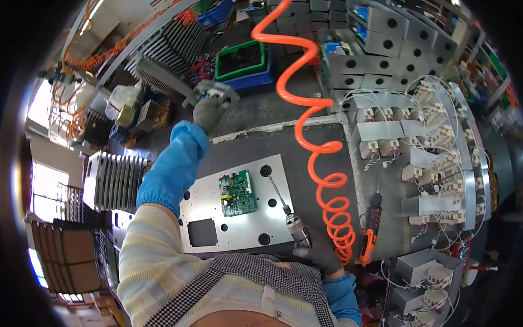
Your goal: The person assembles electronic components and heat sinks onto a metal chassis by securing them with screws using power screwdrivers.
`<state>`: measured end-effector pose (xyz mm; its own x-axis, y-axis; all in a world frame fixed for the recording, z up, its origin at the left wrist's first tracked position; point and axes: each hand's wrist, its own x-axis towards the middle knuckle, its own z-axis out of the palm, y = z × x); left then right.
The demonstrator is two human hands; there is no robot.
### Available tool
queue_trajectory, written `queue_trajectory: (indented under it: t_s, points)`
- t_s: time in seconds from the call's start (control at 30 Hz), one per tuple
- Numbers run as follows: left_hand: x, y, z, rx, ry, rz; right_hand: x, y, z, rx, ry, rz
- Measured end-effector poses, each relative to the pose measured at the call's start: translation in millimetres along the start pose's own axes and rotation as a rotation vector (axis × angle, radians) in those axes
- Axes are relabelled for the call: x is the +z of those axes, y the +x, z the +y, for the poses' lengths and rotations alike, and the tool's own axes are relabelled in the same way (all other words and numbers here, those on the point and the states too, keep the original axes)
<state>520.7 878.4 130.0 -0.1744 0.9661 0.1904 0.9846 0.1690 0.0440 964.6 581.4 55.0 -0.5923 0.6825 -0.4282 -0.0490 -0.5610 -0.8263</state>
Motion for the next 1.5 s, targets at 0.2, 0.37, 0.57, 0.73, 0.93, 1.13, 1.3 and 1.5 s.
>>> queue_trajectory:
  t_s: [0.2,0.37,0.57,0.73,0.93,1.13,1.3,1.5]
  points:
    - [58,-109,-72,-0.138,0.052,-0.161,39,-14,-12,-0.009,0.004,0.054]
    - [95,-185,-110,-0.115,-0.008,-0.068,77,-14,-10,-0.048,-0.130,0.064]
    - [21,-308,-111,-0.238,-0.232,-0.201,92,-14,15,-0.031,-0.232,-0.025]
    - [8,-462,-110,-0.120,-0.240,-0.557,107,-20,17,-0.014,-0.138,-0.030]
    - [-22,-490,-95,0.003,-0.074,-0.590,119,-17,21,-0.063,-0.168,-0.063]
    - [-124,-468,-100,0.182,-0.276,-0.201,140,-21,-18,-0.168,-0.096,-0.099]
    - [-189,-425,-129,0.227,-0.422,-0.274,154,-14,-67,-0.292,-0.169,-0.093]
    - [-224,-361,-162,0.289,-0.472,-0.624,154,28,-111,-0.429,-0.355,-0.150]
